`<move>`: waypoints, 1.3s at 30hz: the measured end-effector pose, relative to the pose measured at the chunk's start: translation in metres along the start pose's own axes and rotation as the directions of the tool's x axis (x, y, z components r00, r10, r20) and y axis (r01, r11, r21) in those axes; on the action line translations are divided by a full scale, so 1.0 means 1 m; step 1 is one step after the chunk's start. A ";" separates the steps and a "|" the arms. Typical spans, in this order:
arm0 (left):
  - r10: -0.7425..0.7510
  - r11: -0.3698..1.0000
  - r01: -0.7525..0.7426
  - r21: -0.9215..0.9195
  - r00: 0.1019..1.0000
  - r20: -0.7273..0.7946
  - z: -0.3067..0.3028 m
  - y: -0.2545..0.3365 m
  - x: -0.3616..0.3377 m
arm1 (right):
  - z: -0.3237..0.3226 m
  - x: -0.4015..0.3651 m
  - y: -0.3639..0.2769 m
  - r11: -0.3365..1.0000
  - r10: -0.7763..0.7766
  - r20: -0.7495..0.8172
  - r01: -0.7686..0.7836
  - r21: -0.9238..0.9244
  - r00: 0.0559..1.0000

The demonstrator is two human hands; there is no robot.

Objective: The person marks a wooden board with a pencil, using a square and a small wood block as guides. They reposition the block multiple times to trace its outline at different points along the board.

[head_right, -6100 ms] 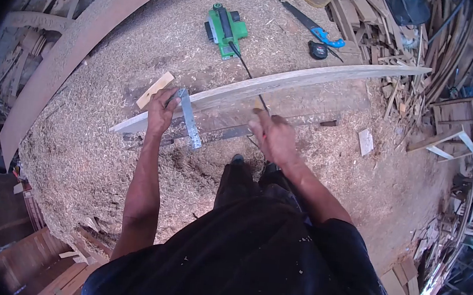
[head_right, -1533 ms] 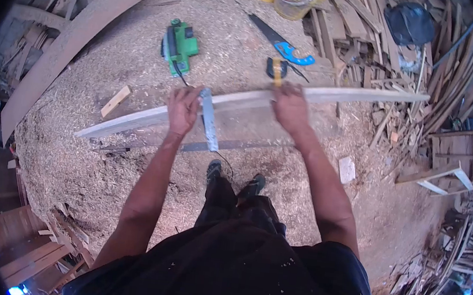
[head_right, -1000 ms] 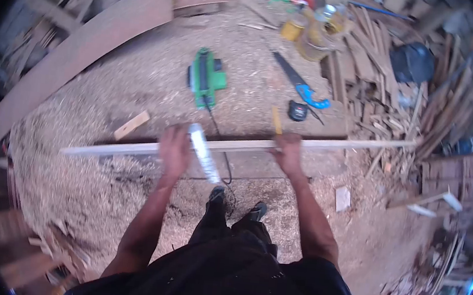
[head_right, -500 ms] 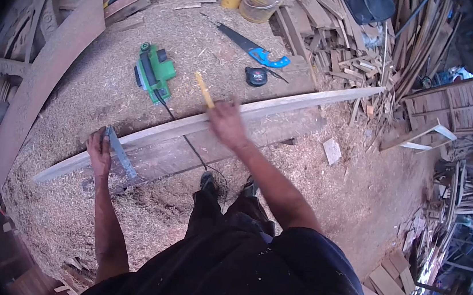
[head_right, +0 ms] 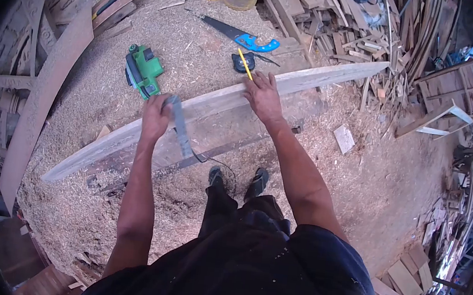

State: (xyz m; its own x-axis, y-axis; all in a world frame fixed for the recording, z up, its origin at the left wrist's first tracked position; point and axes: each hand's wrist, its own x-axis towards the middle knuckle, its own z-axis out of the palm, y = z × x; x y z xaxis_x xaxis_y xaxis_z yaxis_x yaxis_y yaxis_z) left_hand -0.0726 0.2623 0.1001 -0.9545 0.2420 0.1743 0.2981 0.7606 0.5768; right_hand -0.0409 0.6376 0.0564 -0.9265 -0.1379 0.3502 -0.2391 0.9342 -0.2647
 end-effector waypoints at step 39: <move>0.115 0.993 -0.114 0.030 0.992 -0.060 0.016 0.014 -0.005 | -0.119 -0.048 -0.129 0.883 0.012 0.297 -0.149 0.444 0.955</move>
State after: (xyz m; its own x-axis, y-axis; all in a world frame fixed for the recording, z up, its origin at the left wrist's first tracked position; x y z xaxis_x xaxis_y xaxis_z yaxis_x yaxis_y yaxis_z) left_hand -0.0636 0.2814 0.0946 -0.9124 0.2916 0.2870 0.4048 0.7461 0.5287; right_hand 0.0695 0.5630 0.1805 -0.9737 -0.2183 0.0646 -0.2023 0.6996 -0.6853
